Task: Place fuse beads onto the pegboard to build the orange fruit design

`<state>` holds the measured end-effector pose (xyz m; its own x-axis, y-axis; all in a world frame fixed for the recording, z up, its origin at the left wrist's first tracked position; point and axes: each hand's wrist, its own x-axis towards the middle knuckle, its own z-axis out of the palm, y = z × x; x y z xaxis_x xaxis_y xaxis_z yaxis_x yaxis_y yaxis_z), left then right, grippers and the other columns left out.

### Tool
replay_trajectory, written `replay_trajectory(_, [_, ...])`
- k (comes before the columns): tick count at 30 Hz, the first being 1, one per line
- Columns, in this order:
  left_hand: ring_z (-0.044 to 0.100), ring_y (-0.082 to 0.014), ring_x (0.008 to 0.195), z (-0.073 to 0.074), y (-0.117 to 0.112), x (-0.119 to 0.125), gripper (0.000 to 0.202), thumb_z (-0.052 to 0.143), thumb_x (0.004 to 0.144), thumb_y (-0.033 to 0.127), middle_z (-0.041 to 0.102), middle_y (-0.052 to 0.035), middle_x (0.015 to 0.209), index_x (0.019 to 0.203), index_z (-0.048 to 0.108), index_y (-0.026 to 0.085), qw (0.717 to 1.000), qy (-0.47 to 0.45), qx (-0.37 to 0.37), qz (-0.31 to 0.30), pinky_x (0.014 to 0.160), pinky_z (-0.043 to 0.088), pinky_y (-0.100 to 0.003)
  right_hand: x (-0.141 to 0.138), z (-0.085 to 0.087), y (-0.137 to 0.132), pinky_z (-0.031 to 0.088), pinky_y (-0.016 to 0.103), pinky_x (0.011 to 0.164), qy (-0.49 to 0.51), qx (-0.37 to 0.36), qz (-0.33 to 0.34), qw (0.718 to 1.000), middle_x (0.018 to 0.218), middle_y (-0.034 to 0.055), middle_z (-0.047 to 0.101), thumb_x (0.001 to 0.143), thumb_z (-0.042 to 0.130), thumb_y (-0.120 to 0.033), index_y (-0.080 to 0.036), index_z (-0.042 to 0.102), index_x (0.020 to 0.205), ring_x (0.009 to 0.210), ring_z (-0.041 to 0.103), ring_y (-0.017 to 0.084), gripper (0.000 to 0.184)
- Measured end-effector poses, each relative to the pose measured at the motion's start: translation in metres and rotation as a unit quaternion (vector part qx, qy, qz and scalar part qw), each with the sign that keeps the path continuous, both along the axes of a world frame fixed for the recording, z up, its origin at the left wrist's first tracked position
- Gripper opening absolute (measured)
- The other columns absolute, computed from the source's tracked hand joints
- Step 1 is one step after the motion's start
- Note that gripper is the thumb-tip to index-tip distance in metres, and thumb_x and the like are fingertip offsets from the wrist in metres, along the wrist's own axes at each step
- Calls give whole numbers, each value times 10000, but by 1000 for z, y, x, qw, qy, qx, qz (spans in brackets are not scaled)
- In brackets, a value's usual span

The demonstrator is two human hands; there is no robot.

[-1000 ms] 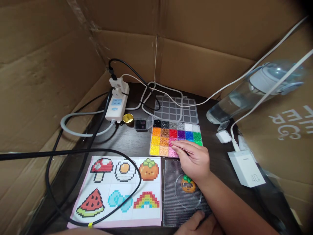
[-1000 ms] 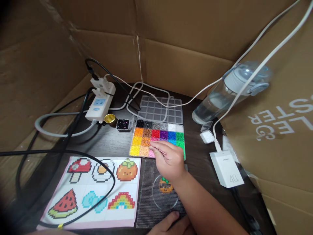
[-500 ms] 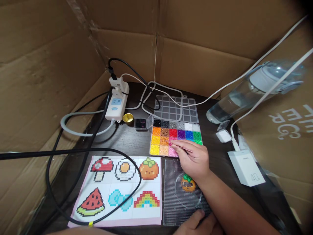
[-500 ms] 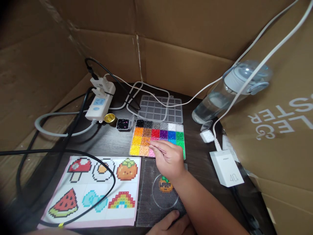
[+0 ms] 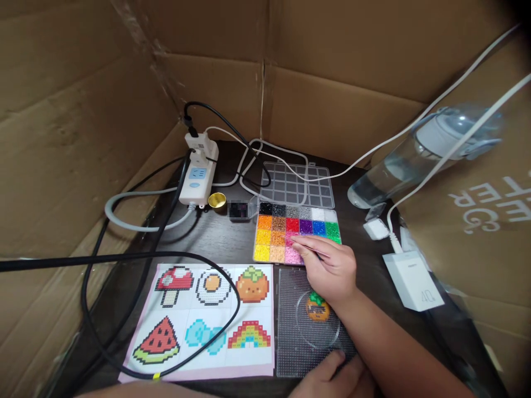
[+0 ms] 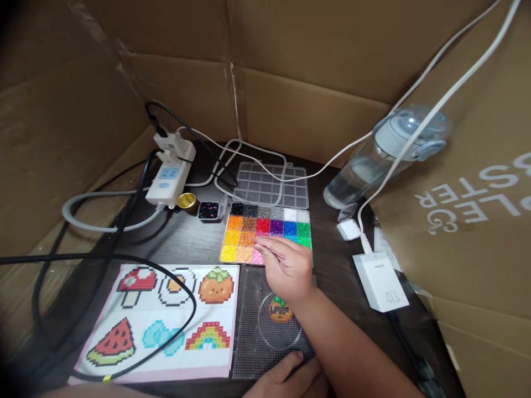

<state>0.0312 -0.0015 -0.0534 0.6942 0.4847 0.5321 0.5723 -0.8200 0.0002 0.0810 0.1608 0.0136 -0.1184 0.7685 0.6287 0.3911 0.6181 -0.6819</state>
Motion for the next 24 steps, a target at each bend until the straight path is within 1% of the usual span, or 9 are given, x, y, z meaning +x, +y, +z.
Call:
replay_trajectory(2, [568,-168,1221,0,1,-2,285,442,1043,427,651,68,1298,1164,690,355,1000,-24,13,-7,885,482,-284,0,3,0,659,281,680,9,7,-7,1000,808,81,795,808,710,-63,-184,799,885,696,763,185,168])
replay_trajectory(4, [571,-179,1209,7,2,-5,285,455,1034,411,650,42,1303,1175,690,332,999,-33,-1,-25,905,466,-300,0,10,-1,661,290,674,16,14,-14,1000,811,63,796,819,699,-74,-204,798,890,692,761,182,179])
replay_trajectory(7, [481,-260,1320,27,4,-12,370,431,1023,403,581,-72,1393,1249,658,217,990,38,-111,-75,1035,392,-408,7,28,-7,665,312,678,14,20,-36,999,817,38,797,836,695,-120,-229,796,884,699,759,182,157])
replay_trajectory(9, [466,-271,1334,38,6,-16,361,429,1016,325,558,-105,1413,1275,635,180,986,39,-137,-87,1057,359,-430,16,40,-16,665,323,694,18,14,-68,997,826,36,797,829,709,-141,-231,796,879,709,758,187,135])
replay_trajectory(12, [451,-284,1342,44,7,-19,375,431,1006,307,527,-141,1435,1288,615,140,979,38,-172,-99,1076,331,-438,37,49,-43,667,330,708,29,-30,-98,994,849,34,798,804,735,-130,-233,797,899,711,759,192,153])
replay_trajectory(14, [437,-291,1351,44,8,-18,414,450,1001,349,512,-152,1444,1317,587,120,974,40,-194,-107,1095,313,-442,52,47,-67,667,328,700,32,-72,-105,991,864,31,799,805,734,-121,-239,797,908,704,760,191,169])
replay_trajectory(18, [417,-307,1353,44,9,-16,539,510,965,507,518,-149,1426,1328,570,113,965,55,-226,-124,1112,298,-460,72,31,-108,662,315,697,-7,-144,-119,982,837,32,799,825,702,-110,-249,801,894,703,762,192,184])
replay_trajectory(21, [418,-327,1337,46,10,-15,573,581,911,576,564,-134,1366,1268,613,129,960,62,-241,-132,1121,277,-484,77,20,-120,657,290,668,-17,-166,-115,979,801,32,797,823,681,-97,-244,806,849,683,763,188,194])
replay_trajectory(24, [435,-328,1309,46,10,-14,566,617,890,574,597,-115,1314,1249,626,136,958,63,-247,-133,1140,236,-497,76,14,-123,657,278,662,-9,-173,-111,979,793,26,797,816,680,-93,-244,807,836,678,766,186,199])
